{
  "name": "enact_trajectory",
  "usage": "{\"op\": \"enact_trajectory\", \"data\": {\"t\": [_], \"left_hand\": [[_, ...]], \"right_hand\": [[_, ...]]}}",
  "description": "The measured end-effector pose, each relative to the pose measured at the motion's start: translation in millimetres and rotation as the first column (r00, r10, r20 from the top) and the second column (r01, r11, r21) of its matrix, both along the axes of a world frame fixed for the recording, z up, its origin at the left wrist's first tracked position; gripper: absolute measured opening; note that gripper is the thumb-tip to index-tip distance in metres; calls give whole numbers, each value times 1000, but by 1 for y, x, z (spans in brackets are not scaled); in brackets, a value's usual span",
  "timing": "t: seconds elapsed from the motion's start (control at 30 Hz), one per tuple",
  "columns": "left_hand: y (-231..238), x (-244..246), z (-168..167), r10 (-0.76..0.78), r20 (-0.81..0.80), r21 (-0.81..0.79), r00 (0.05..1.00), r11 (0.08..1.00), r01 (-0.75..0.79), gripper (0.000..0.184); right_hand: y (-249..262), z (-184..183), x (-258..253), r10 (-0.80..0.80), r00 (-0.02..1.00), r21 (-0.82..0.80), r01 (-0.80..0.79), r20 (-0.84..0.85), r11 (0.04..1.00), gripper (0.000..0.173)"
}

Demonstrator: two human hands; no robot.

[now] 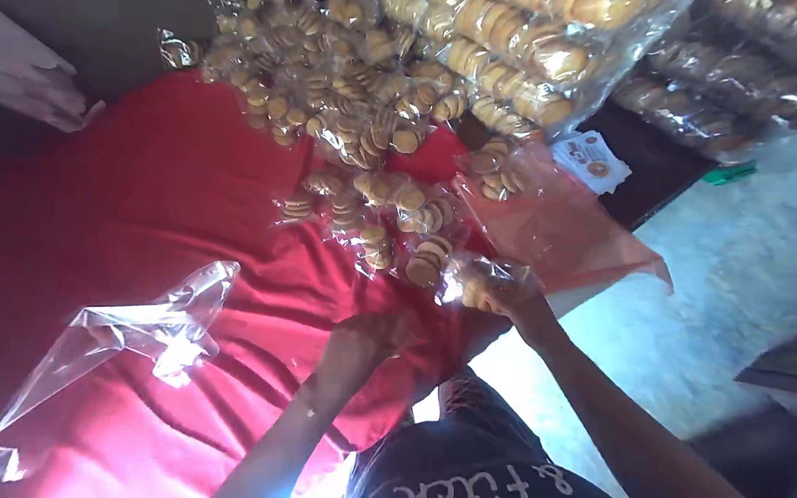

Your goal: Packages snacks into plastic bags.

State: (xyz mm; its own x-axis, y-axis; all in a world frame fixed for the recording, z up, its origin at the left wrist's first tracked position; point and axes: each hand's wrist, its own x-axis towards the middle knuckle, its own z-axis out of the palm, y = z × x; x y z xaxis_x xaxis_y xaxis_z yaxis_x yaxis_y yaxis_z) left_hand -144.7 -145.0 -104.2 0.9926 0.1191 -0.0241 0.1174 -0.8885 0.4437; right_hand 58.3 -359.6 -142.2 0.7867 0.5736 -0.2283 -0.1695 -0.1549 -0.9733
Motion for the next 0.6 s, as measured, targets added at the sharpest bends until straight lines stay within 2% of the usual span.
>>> {"op": "enact_trajectory", "data": {"t": [0.03,0.1,0.17,0.3,0.37,0.47,0.5,0.57,0.6], "left_hand": [[-4,4,-11,-108,117,103,987,990,96,37],[-5,7,-30,-240,274,185,931,963,194,31],[2,-1,-36,-240,321,176,916,966,191,31],[0,-33,-46,-149,379,134,913,985,105,25],[-7,-42,-58,-96,412,71,906,995,73,31],[-14,-41,-74,-27,446,-43,895,998,51,58],[-16,-39,-77,-23,460,-58,888,997,56,62],[-18,-38,-85,18,483,-62,875,998,14,68],[-17,-39,-90,61,493,-67,868,997,-32,69]], "right_hand": [[13,-1,-13,-43,996,50,40,75,998,59],[35,-13,-34,8,983,177,-41,183,983,58],[48,-37,-47,143,942,235,-219,303,947,54],[52,-64,-64,362,748,93,-488,556,868,37],[50,-63,-72,400,712,87,-541,577,836,35],[56,-62,-83,357,736,119,-507,575,854,34],[59,-63,-84,353,740,128,-506,572,853,35],[62,-63,-83,408,733,134,-557,545,820,40],[59,-63,-81,470,710,121,-608,524,784,48]]}}
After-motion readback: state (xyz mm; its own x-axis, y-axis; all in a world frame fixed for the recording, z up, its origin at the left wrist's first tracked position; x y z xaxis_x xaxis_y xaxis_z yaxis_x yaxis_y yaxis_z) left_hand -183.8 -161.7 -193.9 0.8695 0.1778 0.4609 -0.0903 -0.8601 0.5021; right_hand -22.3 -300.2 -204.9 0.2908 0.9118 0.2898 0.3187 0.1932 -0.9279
